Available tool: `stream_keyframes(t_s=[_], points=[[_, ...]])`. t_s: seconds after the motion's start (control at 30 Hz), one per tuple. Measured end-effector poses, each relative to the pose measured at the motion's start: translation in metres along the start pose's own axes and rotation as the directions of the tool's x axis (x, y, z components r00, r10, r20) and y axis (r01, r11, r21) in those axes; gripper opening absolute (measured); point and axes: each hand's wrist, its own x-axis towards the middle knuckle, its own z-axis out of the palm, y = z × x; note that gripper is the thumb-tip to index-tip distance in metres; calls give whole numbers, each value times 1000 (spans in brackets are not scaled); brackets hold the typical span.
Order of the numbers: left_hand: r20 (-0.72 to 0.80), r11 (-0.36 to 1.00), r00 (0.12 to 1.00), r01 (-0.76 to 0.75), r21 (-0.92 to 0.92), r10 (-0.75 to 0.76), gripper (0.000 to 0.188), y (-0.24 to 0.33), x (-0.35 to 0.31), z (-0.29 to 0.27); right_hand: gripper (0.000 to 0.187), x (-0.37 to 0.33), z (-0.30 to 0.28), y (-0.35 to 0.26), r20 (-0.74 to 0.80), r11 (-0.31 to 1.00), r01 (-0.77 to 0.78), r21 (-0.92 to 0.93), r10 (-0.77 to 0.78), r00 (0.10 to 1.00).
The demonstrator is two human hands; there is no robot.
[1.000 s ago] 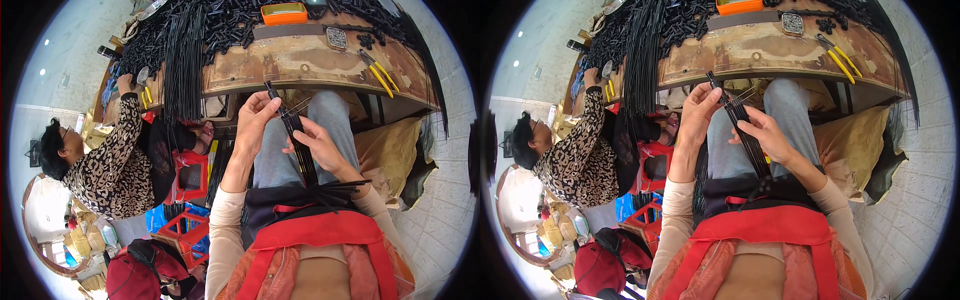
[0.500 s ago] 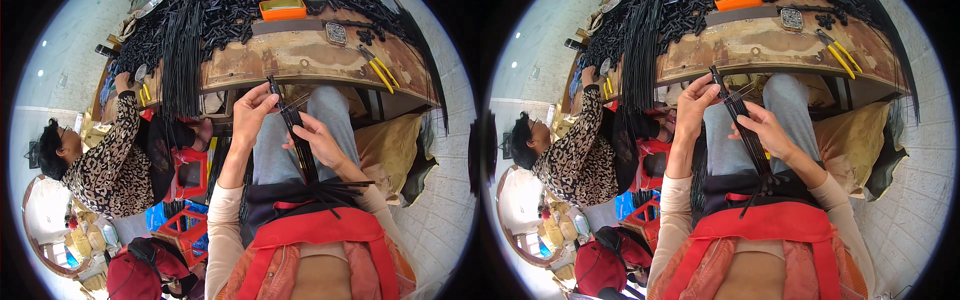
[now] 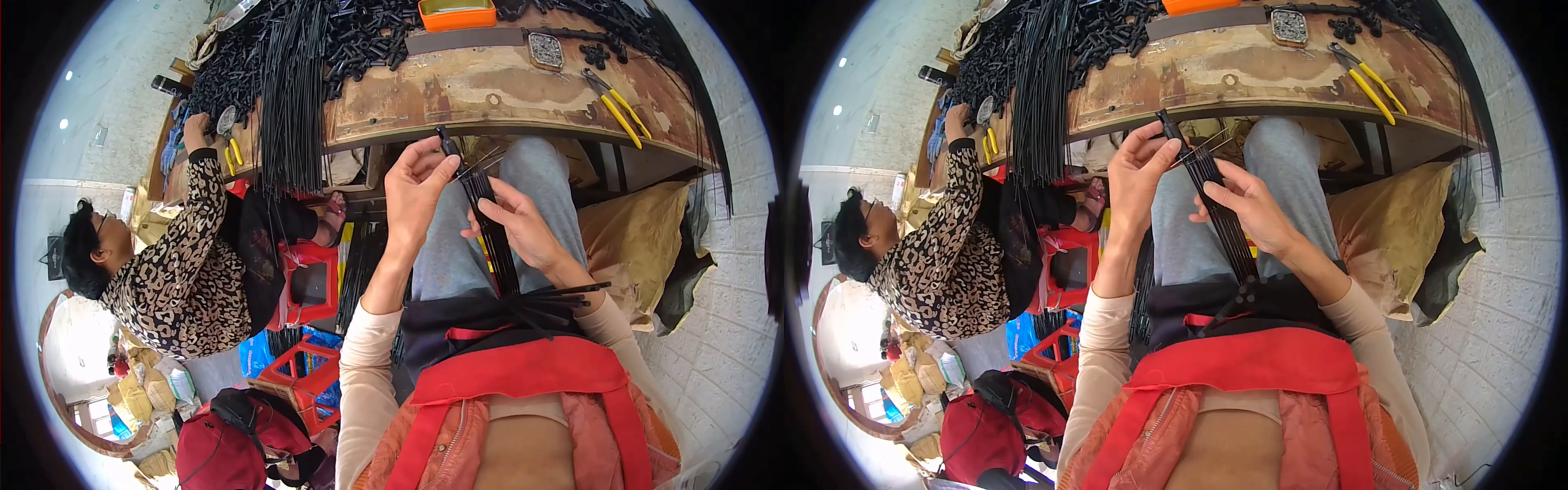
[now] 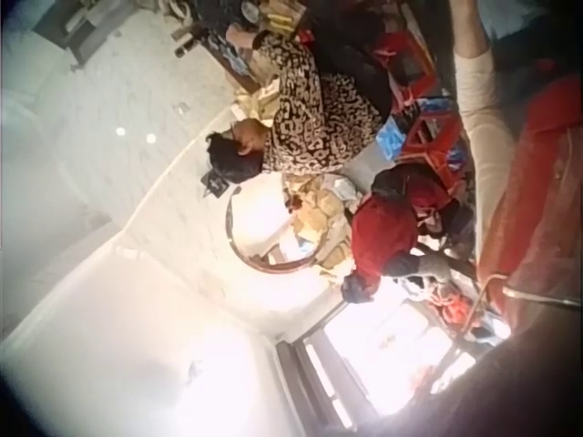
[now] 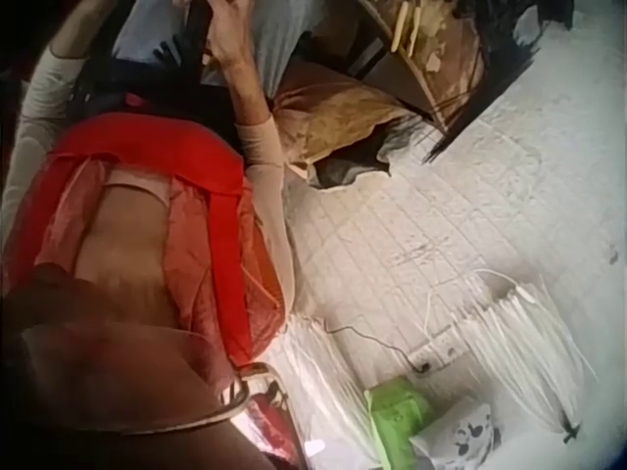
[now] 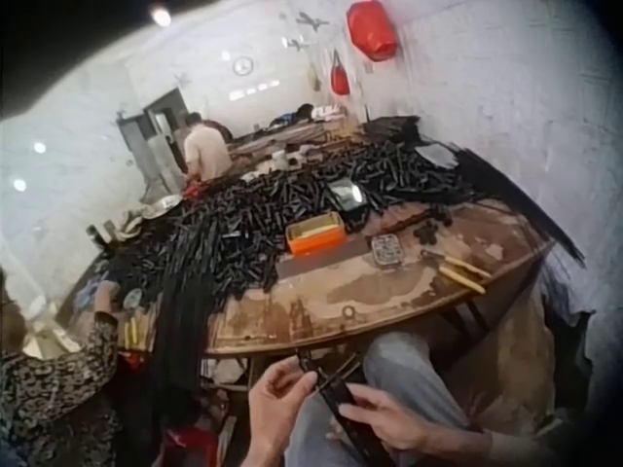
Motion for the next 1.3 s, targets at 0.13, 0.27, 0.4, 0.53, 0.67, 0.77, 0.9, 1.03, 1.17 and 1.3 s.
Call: stream_keyframes(t_s=[0.13,0.27,0.4,0.53,0.67,0.77,0.9,1.03,1.17,1.3], points=[[-70,998,997,-8,67,13,39,0,-6,-2,36,0,4,-4,5,1000,-12,-2,12,1000],[104,979,994,61,-192,-42,49,-1,-18,-13,36,0,-1,-2,9,1000,-6,20,6,1000],[-19,997,997,-69,-32,68,24,-8,-24,-7,36,1,2,-1,31,1000,-13,11,13,999],[-24,995,996,-92,-38,92,16,-13,-20,-11,37,1,4,-1,21,1000,-6,12,5,1000],[40,979,999,-7,-202,15,12,-17,-15,-18,37,0,0,-3,55,999,-14,38,12,998],[87,928,994,96,-360,-69,14,-24,-12,-23,37,0,-1,-3,67,998,-17,64,13,998],[17,956,999,32,-290,-28,38,-9,-17,-6,36,2,0,0,25,999,0,46,-1,1000],[3,974,1000,14,-226,-14,54,-5,-13,-5,35,2,3,0,19,1000,18,18,-18,1000],[38,970,999,32,-239,-23,55,-6,-12,-10,35,2,5,-2,20,1000,4,30,-4,1000],[-11,989,1000,8,-147,-10,55,-2,-14,-8,35,4,5,-1,27,1000,10,23,-11,1000]])
